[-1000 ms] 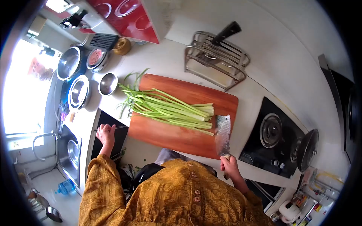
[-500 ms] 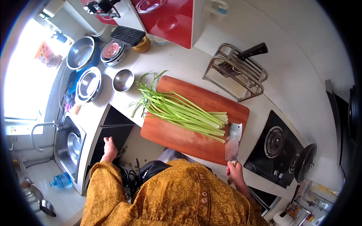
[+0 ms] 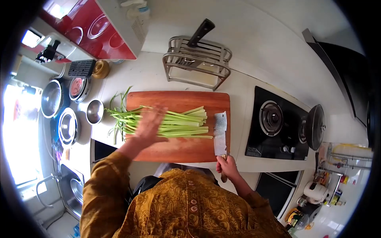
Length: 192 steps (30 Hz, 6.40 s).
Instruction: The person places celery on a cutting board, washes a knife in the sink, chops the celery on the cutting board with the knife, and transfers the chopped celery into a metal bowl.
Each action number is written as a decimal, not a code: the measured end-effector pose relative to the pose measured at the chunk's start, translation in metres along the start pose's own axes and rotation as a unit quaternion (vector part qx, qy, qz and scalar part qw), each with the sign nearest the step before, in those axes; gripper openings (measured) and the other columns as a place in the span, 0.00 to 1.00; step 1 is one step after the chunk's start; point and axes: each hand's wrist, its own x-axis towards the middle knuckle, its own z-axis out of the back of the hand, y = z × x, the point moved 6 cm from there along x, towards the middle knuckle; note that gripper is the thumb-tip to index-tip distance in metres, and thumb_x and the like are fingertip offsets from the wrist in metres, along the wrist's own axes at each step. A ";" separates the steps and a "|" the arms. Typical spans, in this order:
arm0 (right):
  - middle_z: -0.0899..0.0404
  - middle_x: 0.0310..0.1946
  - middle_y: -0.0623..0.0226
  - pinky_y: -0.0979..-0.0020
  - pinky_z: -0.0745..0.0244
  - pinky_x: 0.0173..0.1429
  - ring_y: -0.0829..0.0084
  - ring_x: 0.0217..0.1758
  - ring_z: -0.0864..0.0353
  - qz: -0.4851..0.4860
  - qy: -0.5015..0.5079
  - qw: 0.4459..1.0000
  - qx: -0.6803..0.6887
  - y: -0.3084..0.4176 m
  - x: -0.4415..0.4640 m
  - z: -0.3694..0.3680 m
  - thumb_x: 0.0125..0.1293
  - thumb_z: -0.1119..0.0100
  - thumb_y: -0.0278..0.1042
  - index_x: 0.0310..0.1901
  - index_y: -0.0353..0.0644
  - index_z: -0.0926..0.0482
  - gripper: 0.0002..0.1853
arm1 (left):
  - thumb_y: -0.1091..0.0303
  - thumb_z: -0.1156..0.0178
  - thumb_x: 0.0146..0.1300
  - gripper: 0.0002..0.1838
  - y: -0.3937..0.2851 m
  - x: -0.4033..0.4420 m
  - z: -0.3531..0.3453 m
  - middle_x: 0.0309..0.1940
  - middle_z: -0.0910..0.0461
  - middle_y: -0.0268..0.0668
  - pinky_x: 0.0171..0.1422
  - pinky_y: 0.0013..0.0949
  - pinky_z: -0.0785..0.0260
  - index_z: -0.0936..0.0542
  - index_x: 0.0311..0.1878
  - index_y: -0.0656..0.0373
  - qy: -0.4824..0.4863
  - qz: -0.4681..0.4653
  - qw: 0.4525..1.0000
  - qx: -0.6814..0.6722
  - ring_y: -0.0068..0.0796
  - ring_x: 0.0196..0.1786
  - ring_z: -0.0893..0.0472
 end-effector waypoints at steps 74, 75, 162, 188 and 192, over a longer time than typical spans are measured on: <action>0.23 0.23 0.47 0.53 0.30 0.33 0.47 0.27 0.22 0.166 -0.133 0.913 -0.348 0.084 0.071 -0.029 0.66 0.46 0.41 0.29 0.32 0.27 0.17 | 0.54 0.26 0.44 0.28 -0.085 0.072 -0.080 0.44 0.28 0.39 0.51 0.41 0.28 0.29 0.43 0.56 -0.109 0.037 0.991 -0.063 0.40 0.53 0.26; 0.23 0.23 0.47 0.53 0.30 0.33 0.47 0.27 0.22 0.168 -0.133 0.912 -0.350 0.081 0.075 -0.026 0.66 0.46 0.41 0.29 0.32 0.27 0.17 | 0.54 0.26 0.44 0.28 -0.086 0.071 -0.079 0.44 0.28 0.39 0.51 0.41 0.28 0.29 0.43 0.56 -0.112 0.038 0.991 -0.063 0.40 0.53 0.26; 0.22 0.24 0.42 0.50 0.26 0.35 0.42 0.30 0.20 0.143 -0.120 0.918 -0.349 0.065 0.083 -0.087 0.62 0.44 0.41 0.29 0.30 0.21 0.18 | 0.53 0.24 0.35 0.33 -0.057 0.030 -0.090 0.42 0.29 0.36 0.51 0.42 0.34 0.30 0.43 0.54 -0.123 0.048 0.990 -0.054 0.37 0.49 0.28; 0.33 0.14 0.56 0.58 0.37 0.27 0.61 0.17 0.32 0.143 -0.014 0.915 -0.378 0.076 0.000 -0.095 0.64 0.44 0.41 0.23 0.32 0.30 0.20 | 0.40 0.26 0.37 0.56 -0.030 -0.006 -0.083 0.52 0.32 0.42 0.65 0.47 0.43 0.37 0.65 0.66 -0.101 0.069 0.992 -0.016 0.41 0.58 0.32; 0.33 0.12 0.58 0.58 0.36 0.26 0.61 0.16 0.31 0.168 -0.036 0.915 -0.364 0.077 0.010 -0.098 0.64 0.44 0.41 0.24 0.32 0.29 0.19 | 0.48 0.25 0.38 0.43 -0.028 -0.002 -0.097 0.47 0.32 0.40 0.56 0.42 0.37 0.32 0.55 0.61 -0.096 0.067 0.993 -0.024 0.39 0.53 0.31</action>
